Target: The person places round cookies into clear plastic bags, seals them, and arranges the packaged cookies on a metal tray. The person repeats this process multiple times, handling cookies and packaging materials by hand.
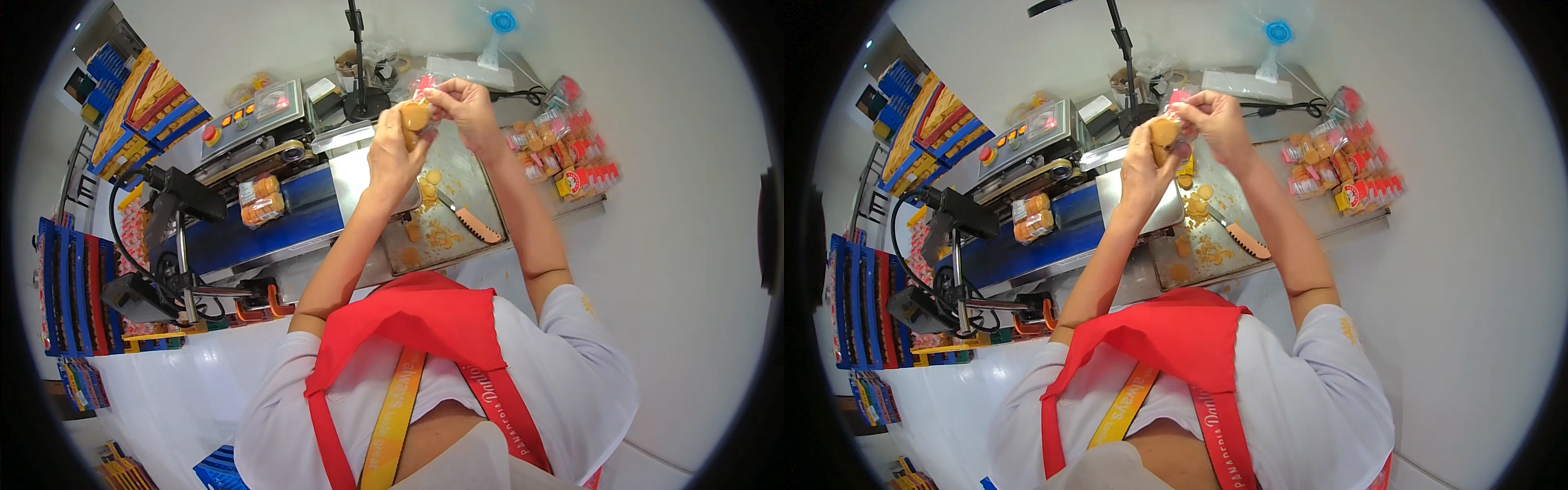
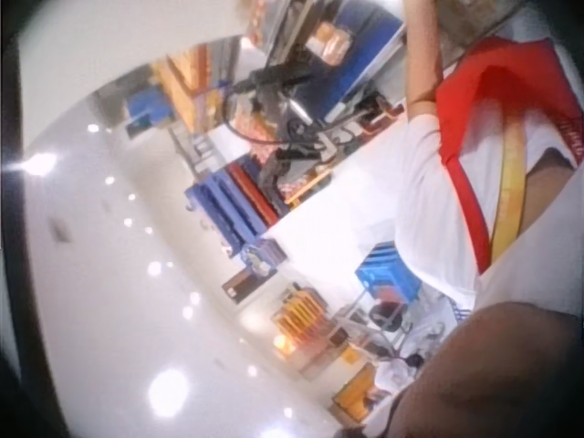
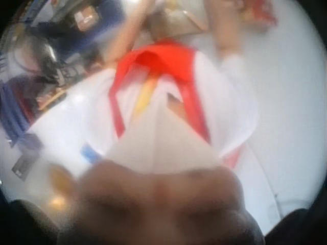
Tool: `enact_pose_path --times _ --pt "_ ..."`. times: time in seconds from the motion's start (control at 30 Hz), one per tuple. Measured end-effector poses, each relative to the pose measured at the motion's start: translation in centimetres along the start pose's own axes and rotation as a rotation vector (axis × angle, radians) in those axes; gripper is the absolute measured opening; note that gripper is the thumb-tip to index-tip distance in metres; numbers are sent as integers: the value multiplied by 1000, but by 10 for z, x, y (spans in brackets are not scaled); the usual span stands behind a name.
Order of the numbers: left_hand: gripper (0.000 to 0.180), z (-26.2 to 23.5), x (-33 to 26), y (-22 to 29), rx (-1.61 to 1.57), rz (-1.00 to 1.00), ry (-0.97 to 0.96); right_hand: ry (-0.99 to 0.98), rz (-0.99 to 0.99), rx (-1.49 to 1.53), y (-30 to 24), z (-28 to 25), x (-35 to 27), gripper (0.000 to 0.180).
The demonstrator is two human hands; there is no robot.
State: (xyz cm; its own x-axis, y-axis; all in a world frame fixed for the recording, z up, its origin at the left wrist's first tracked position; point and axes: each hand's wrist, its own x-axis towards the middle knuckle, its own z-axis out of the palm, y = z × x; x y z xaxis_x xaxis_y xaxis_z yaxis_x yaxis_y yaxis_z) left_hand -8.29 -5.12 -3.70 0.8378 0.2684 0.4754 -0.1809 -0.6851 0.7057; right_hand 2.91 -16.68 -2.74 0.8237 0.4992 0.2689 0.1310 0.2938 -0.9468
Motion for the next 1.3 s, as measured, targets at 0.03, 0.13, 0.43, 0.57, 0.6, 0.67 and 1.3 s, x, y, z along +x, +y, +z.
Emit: enact_pose_path --times 0.03,0.13,0.43,0.57,0.6,0.67,1.3 --pt "57 0 5 -11 -22 17 10 -26 -16 -13 -4 6 -3 22" --pt "49 -10 5 -40 -755 -267 -137 171 -270 -243 -21 14 -11 46" --pt "57 -31 -5 -74 -1353 -285 -121 -95 -38 -132 -3 55 -41 78" --pt "47 -45 -16 -100 -761 -88 52 -70 -200 -237 34 64 -37 58" --pt "47 -47 -19 -112 -543 -57 103 -57 -245 -241 56 62 -34 57" --pt "50 -33 -28 -135 -336 -22 216 -9 -243 -282 100 57 -33 46" --pt "12 -40 -18 -107 -21 -87 523 214 -291 -803 86 88 -1 18"
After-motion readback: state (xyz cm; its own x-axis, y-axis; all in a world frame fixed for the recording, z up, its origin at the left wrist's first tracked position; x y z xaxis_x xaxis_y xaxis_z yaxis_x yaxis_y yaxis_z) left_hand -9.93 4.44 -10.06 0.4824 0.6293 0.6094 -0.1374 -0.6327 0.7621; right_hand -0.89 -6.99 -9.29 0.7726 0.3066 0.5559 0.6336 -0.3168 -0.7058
